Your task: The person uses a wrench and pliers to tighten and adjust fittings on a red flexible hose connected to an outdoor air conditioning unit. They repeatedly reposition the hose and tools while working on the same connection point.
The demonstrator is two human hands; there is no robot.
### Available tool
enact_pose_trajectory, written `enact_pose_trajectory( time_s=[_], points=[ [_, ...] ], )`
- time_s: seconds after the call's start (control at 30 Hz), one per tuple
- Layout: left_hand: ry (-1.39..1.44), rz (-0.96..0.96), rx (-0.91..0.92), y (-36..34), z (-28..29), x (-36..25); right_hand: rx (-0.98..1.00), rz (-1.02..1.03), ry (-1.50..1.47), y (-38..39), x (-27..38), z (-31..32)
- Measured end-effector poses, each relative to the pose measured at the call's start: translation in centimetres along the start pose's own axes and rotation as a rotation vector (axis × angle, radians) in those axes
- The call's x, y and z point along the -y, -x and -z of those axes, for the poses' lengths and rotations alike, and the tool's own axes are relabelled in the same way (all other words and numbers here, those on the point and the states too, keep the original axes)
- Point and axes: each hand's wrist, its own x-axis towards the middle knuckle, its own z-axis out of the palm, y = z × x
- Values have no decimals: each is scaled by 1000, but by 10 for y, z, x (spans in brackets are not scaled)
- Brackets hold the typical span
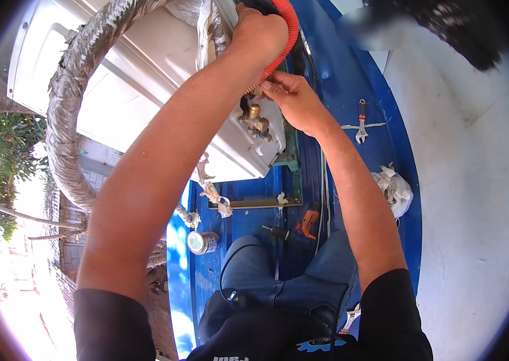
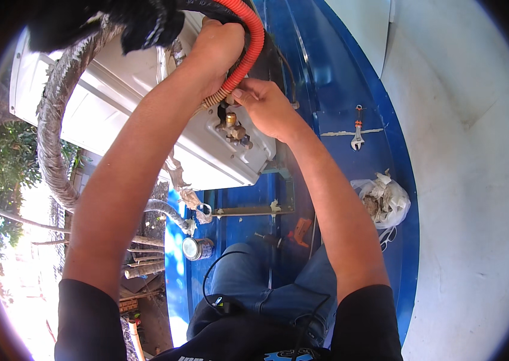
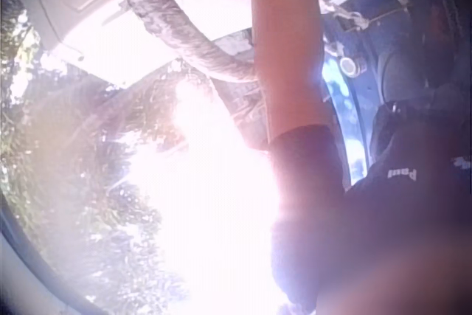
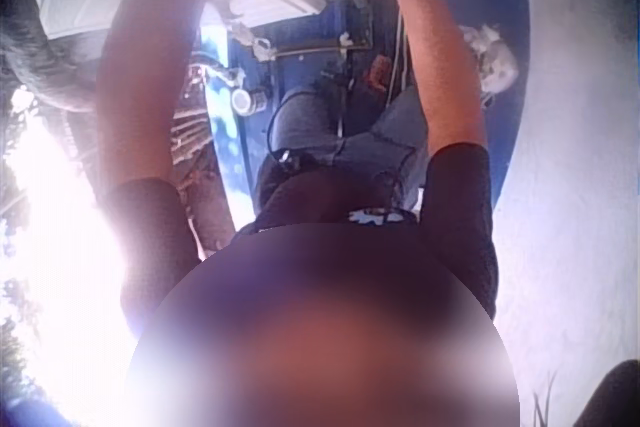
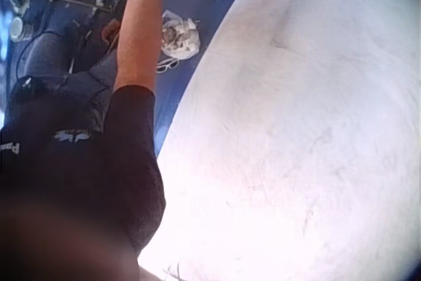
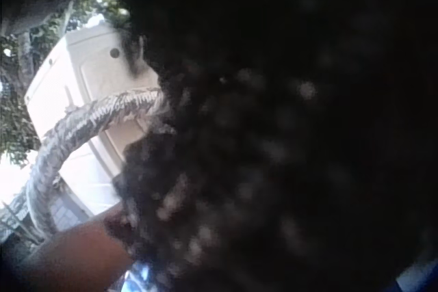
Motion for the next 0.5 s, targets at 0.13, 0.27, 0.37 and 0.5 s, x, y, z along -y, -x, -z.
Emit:
enact_pose_trajectory(
  time_s=[0.13, 0.27, 0.37, 0.5],
  points=[
    [-118, -17, 121, 5, 20, -3, 32, 8, -156, -2, 8, -2],
    [-409, -98, 257, 4, 53, -11, 38, 17, -100, 0, 10, -4],
    [-667, -217, 326, 3, 72, -15, 41, 22, -181, 3, 7, -6],
    [-853, -344, 336, -2, 78, -20, 27, 62, -179, 5, 2, -9]
  ],
)
